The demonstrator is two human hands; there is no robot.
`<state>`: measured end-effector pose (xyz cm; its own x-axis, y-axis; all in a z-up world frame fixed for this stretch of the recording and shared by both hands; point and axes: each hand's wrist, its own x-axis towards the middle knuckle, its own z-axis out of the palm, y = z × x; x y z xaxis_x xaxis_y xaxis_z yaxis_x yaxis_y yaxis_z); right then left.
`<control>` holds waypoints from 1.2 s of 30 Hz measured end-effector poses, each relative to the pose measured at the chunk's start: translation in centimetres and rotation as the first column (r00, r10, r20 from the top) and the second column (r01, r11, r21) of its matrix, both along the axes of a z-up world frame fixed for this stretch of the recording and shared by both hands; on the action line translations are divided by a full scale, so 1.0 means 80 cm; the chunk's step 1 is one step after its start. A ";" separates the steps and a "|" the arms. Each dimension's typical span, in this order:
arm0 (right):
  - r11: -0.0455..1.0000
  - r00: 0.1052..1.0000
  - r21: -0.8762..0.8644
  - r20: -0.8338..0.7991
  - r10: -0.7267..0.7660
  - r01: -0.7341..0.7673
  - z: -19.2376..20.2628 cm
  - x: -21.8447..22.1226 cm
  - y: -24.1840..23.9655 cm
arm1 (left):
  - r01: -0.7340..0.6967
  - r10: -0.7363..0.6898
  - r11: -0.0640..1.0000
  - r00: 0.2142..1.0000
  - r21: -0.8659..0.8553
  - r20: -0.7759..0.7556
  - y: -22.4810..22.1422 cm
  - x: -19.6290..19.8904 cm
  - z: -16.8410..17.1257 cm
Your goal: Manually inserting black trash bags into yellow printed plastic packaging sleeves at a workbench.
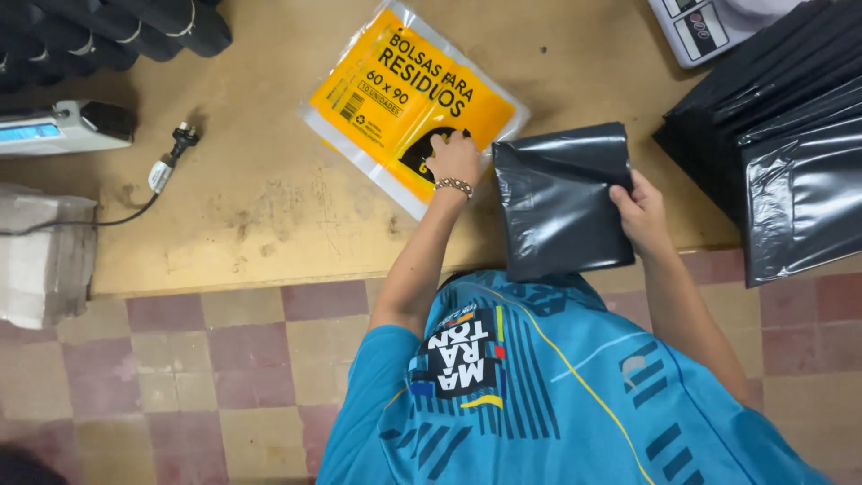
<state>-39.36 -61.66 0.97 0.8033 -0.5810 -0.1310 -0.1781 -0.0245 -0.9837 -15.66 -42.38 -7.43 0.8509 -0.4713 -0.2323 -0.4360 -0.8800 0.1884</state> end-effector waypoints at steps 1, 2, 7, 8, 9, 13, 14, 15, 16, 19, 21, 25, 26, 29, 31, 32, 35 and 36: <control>1.000 1.000 0.008 -0.006 0.006 -0.006 0.000 0.003 -0.001 | -0.006 0.006 1.000 1.000 0.008 -0.006 0.002 -0.001 0.000; 1.000 1.000 -0.015 -0.011 0.019 -0.019 0.000 0.008 -0.003 | -0.027 0.027 0.999 1.000 -0.027 0.009 0.002 0.000 0.000; 0.996 0.997 -0.044 -0.017 0.074 -0.075 0.015 0.018 -0.012 | -0.172 0.171 0.962 0.985 -0.212 -0.024 0.013 0.002 -0.015; 0.994 0.994 -0.027 -0.010 0.105 -0.105 0.010 0.018 -0.016 | -0.154 0.187 0.939 0.979 -0.308 0.080 0.017 0.002 -0.023; 0.991 0.991 -0.011 -0.002 0.135 -0.135 0.004 0.019 -0.021 | -0.123 0.209 0.909 0.961 -0.398 0.182 0.021 0.001 -0.030; 0.981 0.981 0.047 0.064 0.183 -0.186 -0.019 0.035 -0.019 | -0.017 0.164 0.865 0.954 -0.501 0.250 0.023 -0.015 -0.006; 0.976 0.977 0.088 0.086 0.194 -0.201 -0.022 0.039 -0.017 | 0.034 0.143 0.854 0.944 -0.520 0.296 0.027 -0.014 -0.020; 0.968 0.973 0.130 0.108 0.203 -0.216 -0.026 0.043 -0.014 | 0.086 0.123 0.840 0.932 -0.535 0.342 0.033 -0.014 -0.035; 0.965 0.972 0.134 0.111 0.209 -0.223 -0.035 0.048 -0.014 | 0.081 0.128 0.843 0.930 -0.531 0.344 0.033 -0.016 -0.030; 0.921 0.928 0.144 0.140 0.344 -0.363 -0.063 0.066 -0.003 | 0.070 0.092 0.838 0.959 -0.541 0.267 0.036 -0.025 -0.014; 0.847 0.848 -0.062 0.023 0.530 -0.528 -0.084 0.082 0.008 | -0.002 0.066 0.902 0.989 -0.433 0.133 0.035 -0.031 0.000; 0.786 0.798 -0.136 -0.089 0.596 -0.602 -0.107 0.125 0.038 | 0.070 0.014 0.954 0.961 -0.292 0.275 0.048 -0.013 -0.030; 0.850 0.850 -0.048 -0.080 0.521 -0.525 -0.123 0.136 0.042 | 0.191 -0.060 0.940 0.908 -0.281 0.415 0.051 -0.011 -0.026; 0.932 0.925 -0.028 -0.138 0.354 -0.361 -0.157 0.176 0.029 | 0.290 -0.122 0.935 0.801 -0.202 0.586 0.072 -0.022 0.013; 0.953 0.944 -0.098 -0.197 0.265 -0.288 -0.159 0.199 0.020 | 0.262 -0.116 0.953 0.782 -0.154 0.613 0.099 -0.045 0.024; 0.957 0.932 0.021 -0.224 0.286 -0.289 -0.150 0.213 0.017 | 0.090 -0.028 0.993 0.788 -0.071 0.615 0.113 -0.052 0.019; 0.930 0.886 0.125 -0.284 0.367 -0.345 -0.131 0.244 0.009 | -0.169 0.126 0.986 0.798 0.018 0.590 0.152 -0.069 0.006; 0.903 0.843 0.122 -0.326 0.429 -0.412 -0.128 0.250 0.009 | -0.256 0.195 0.966 0.814 0.037 0.547 0.166 -0.078 0.001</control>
